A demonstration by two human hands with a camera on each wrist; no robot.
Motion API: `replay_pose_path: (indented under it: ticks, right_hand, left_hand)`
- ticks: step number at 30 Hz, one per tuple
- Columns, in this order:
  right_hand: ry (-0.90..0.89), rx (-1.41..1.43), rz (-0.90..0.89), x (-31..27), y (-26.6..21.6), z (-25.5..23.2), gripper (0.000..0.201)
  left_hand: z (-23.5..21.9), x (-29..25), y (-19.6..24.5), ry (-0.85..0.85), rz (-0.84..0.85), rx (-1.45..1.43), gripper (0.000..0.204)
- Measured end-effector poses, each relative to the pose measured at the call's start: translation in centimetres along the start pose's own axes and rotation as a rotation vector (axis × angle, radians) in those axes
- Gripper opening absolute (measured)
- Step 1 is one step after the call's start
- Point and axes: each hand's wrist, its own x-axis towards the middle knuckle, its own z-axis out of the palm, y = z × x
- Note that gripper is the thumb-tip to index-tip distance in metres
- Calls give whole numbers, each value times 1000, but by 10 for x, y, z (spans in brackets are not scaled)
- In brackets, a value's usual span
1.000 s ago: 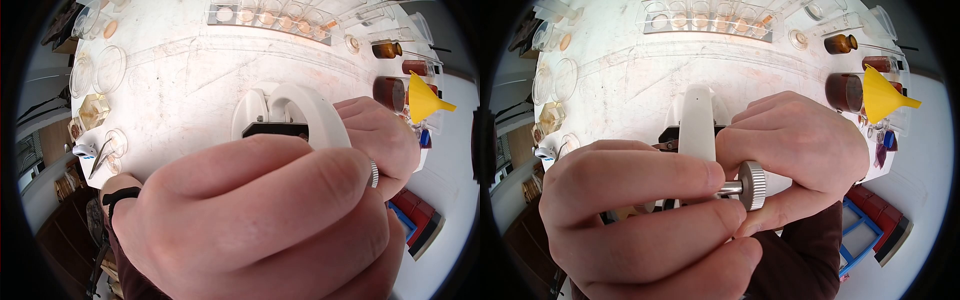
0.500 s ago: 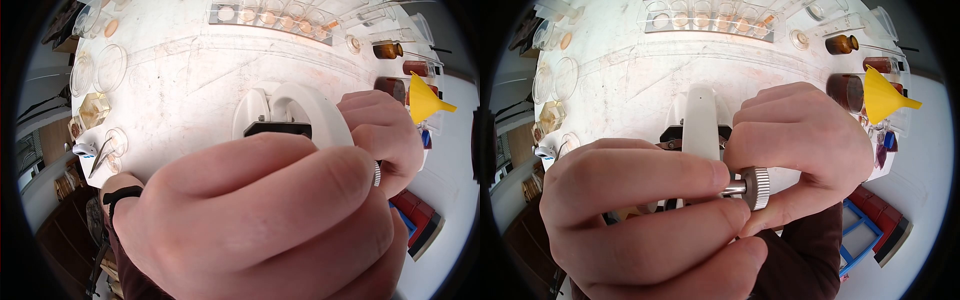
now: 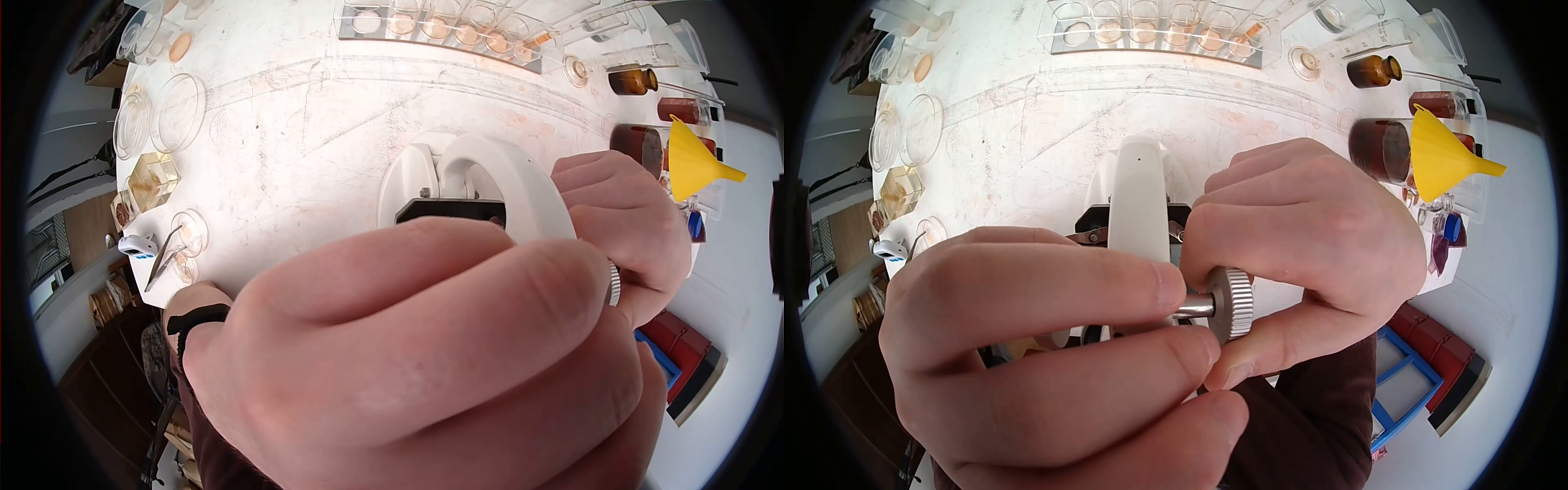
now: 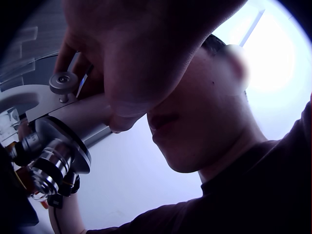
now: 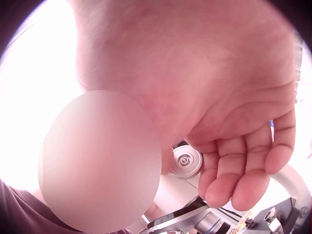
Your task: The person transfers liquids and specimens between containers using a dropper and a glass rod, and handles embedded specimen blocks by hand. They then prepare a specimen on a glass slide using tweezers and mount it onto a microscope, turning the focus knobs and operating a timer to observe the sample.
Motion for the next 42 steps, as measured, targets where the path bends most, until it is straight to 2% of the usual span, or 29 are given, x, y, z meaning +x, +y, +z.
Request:
replay_pose_path:
  ticks: [14,17,19,20,23,25,32,34,41,42]
  right_hand:
    - [-50,-23,50,2,-4,-1,65]
    - [-64,1,47,4,-6,-3,62]
    - [-71,-16,90,7,-9,-4,49]
    - [-73,-16,93,7,-11,-2,49]
    - [-84,-165,99,9,-12,1,45]
    - [47,40,27,14,-12,3,46]
    - [18,-64,-26,16,-12,6,47]
    - [-113,-126,120,14,-11,7,49]
    - [-51,-166,145,13,-16,11,54]
    - [9,-150,142,15,-19,11,54]
  left_hand:
    - [1,0,-2,9,6,9,16]
    - [2,-1,-2,14,6,7,16]
    - [3,-1,-3,19,5,4,16]
    - [4,-1,-3,22,4,2,16]
    - [4,-2,-3,27,2,3,16]
    - [4,-2,-4,27,3,6,16]
    - [3,-2,-5,31,7,8,17]
    - [4,-2,-5,33,8,9,17]
    - [5,-3,-7,47,10,9,17]
    - [6,-2,-8,49,10,8,18]
